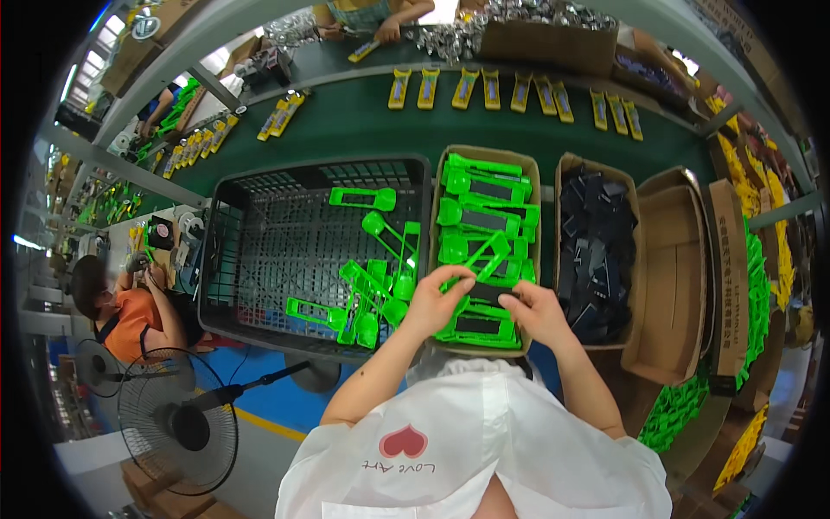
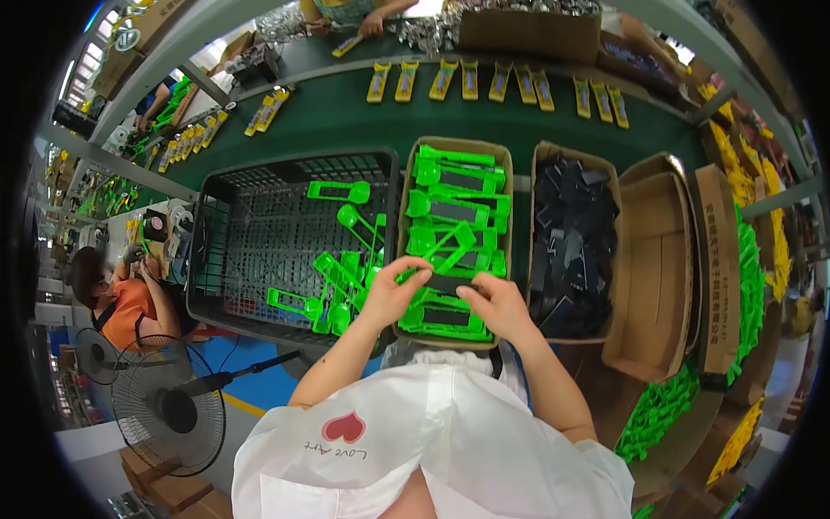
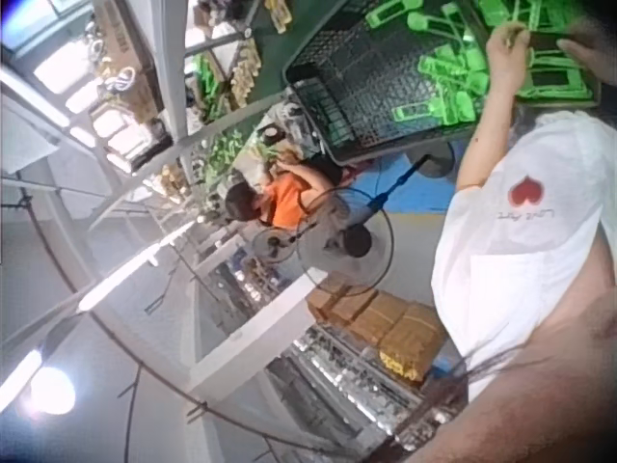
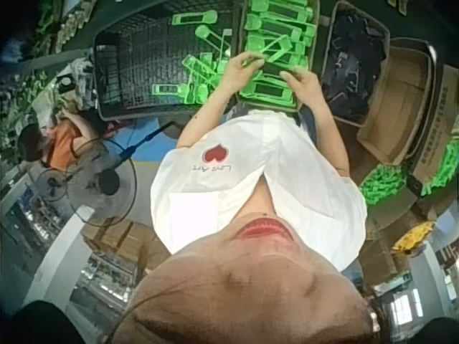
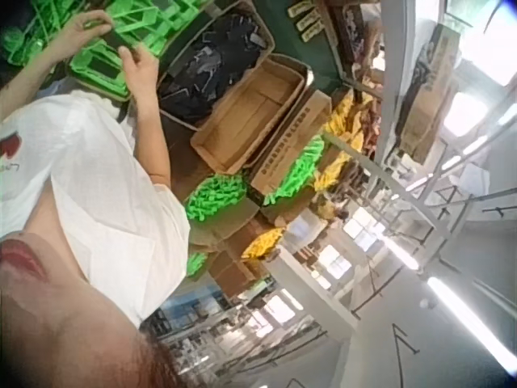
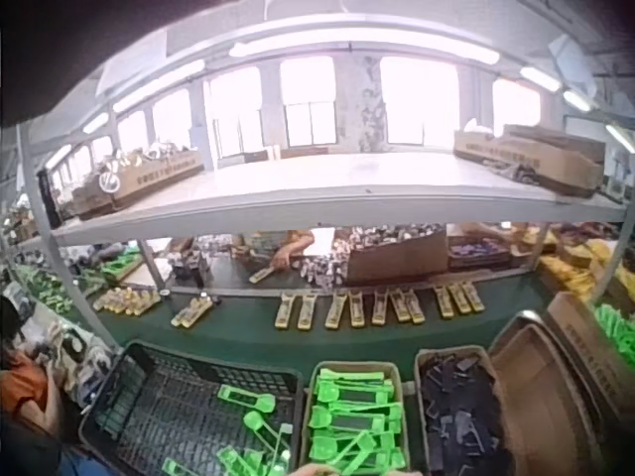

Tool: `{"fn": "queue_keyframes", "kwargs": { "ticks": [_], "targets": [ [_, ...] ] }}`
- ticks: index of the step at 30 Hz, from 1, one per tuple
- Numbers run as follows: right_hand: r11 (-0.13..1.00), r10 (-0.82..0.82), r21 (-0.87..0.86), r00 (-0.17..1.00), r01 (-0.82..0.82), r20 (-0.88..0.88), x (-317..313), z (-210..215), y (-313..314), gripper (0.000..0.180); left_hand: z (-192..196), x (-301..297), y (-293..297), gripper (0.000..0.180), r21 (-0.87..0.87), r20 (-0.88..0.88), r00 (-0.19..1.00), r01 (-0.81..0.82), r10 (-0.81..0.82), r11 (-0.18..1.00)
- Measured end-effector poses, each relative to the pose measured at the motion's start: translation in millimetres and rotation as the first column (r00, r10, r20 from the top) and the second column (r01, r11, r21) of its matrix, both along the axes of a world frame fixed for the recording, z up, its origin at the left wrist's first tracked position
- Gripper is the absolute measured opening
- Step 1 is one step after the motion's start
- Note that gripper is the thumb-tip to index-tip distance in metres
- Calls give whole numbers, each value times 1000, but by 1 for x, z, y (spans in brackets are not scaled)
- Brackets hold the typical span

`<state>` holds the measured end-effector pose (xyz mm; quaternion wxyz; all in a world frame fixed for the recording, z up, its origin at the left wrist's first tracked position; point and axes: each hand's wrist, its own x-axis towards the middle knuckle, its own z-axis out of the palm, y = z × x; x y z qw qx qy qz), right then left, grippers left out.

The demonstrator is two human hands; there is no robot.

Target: The person assembles flashlight housings by taking green plastic frames and black panels from separate containers, snapping each black panel into a green frame by hand, and stacking the assembled parts in a box.

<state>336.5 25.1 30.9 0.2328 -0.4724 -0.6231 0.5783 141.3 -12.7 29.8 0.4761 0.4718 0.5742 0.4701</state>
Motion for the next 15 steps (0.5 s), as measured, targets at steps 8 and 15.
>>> {"fn": "queue_keyframes", "kwargs": {
  "ticks": [8,15],
  "targets": [
    [997,67,-53,994,-62,89,-1,20,-3,23,10,1,-13,22,-24,-60,996,61,-63,998],
    [999,-1,-53,1000,1,-13,1,17,-3,19,6,-5,-14,30,-25,-78,996,39,-41,999]
  ]
}}
